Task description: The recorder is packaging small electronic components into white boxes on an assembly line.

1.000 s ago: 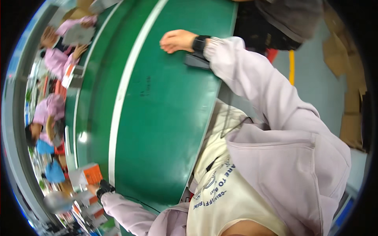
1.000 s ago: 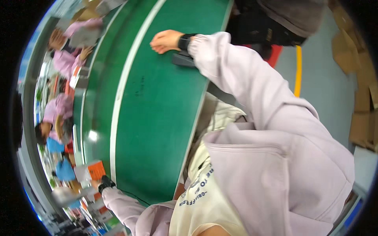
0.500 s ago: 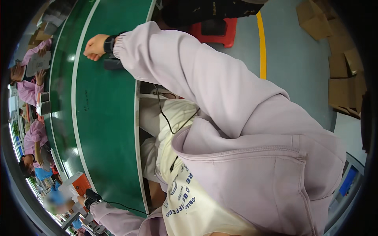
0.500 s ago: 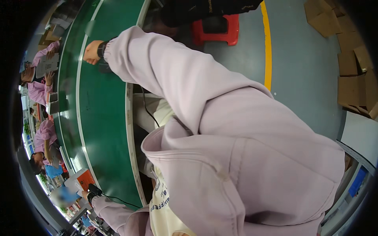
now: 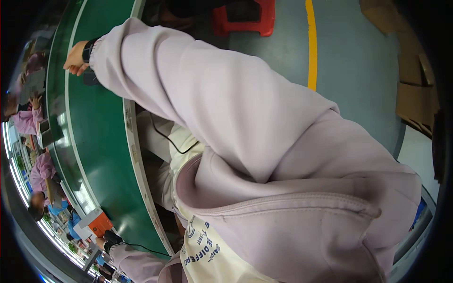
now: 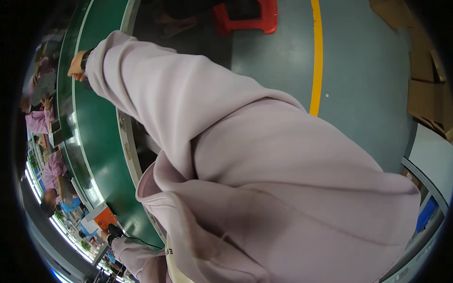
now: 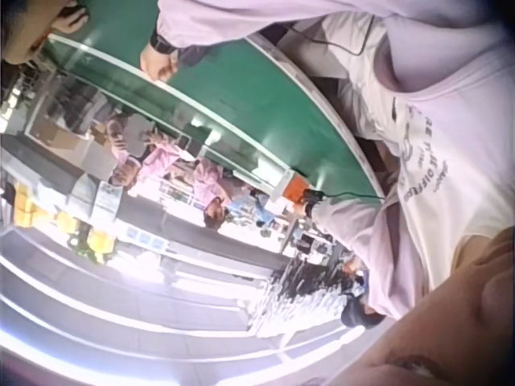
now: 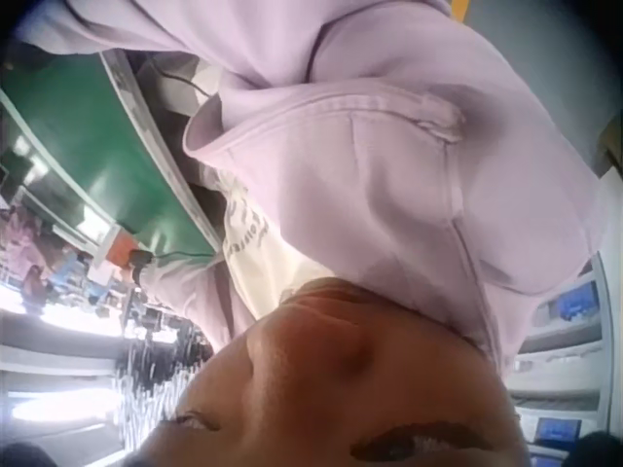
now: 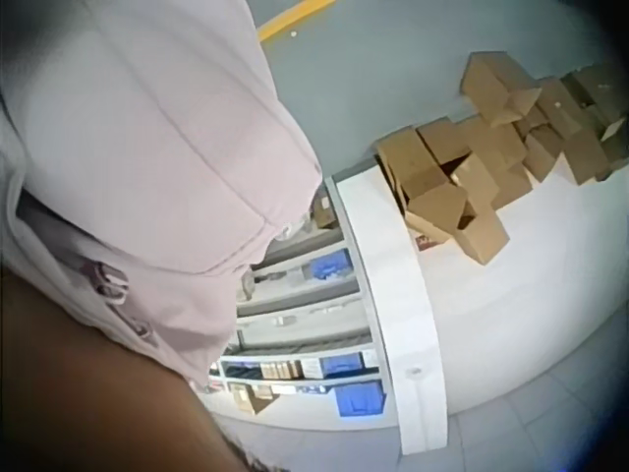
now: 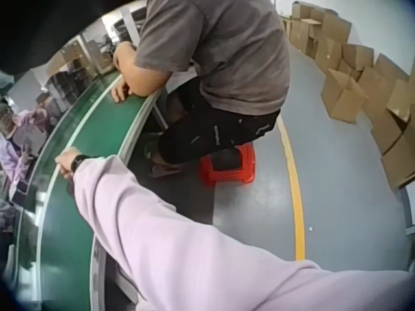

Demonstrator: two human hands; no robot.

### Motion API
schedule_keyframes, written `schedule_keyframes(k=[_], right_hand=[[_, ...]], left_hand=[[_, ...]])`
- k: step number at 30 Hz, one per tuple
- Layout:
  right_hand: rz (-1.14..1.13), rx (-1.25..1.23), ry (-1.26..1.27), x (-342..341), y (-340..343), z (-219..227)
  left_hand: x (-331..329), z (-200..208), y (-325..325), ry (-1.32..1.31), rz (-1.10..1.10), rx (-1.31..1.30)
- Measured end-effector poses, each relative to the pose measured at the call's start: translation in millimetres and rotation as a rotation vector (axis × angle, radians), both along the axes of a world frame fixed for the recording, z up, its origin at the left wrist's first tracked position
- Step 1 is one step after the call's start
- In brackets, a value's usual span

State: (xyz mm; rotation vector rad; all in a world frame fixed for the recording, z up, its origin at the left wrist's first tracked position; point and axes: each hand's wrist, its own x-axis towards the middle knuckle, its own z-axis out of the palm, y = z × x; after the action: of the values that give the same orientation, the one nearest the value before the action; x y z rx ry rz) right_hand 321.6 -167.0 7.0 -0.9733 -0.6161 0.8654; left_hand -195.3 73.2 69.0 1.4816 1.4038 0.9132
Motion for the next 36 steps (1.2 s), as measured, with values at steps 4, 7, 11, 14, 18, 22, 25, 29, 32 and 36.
schedule_keyframes(k=[4, 7, 11, 14, 18, 22, 25, 29, 32, 36], right_hand=[[-0.002, -0.025, -0.023, 6.0, 6.2, 4.3], [-0.035, -0.075, -0.128, -5.4, 10.3, 12.3], [-0.038, -0.087, -0.223, -7.8, 30.7, 1.8], [-0.01, -0.054, -0.28, -15.9, 48.0, -6.3], [0.082, -0.094, -0.286, -69.3, 26.2, 23.3], [0.118, -0.118, -0.305, -66.5, 13.0, 26.0], [0.158, -0.123, -0.292, -75.3, 22.2, 29.6], [0.235, -0.125, -0.248, -103.1, 49.6, 29.0], [0.299, -0.124, -0.232, -126.0, 65.3, 36.0], [0.431, -0.072, -0.208, -183.8, 80.2, 45.7]], left_hand=[[-15.9, 15.6, -6.4, -0.029, 0.064, 0.032], [-57.0, 19.1, -16.5, -0.081, 0.167, 0.056], [-132.3, -11.8, -40.3, -0.204, 0.271, 0.065], [-130.2, -21.7, -42.1, -0.336, 0.225, -0.021], [-133.8, -13.2, -70.3, -0.511, 0.113, -0.066], [-60.6, -9.7, -92.5, -0.642, 0.18, 0.082], [-44.5, 0.1, -102.2, -0.693, 0.209, 0.218], [-68.3, -5.4, -89.5, -0.723, 0.098, 0.267], [-63.1, -10.3, -88.8, -0.764, 0.056, 0.23], [-74.4, -25.4, -91.3, -0.975, -0.28, 0.107]])
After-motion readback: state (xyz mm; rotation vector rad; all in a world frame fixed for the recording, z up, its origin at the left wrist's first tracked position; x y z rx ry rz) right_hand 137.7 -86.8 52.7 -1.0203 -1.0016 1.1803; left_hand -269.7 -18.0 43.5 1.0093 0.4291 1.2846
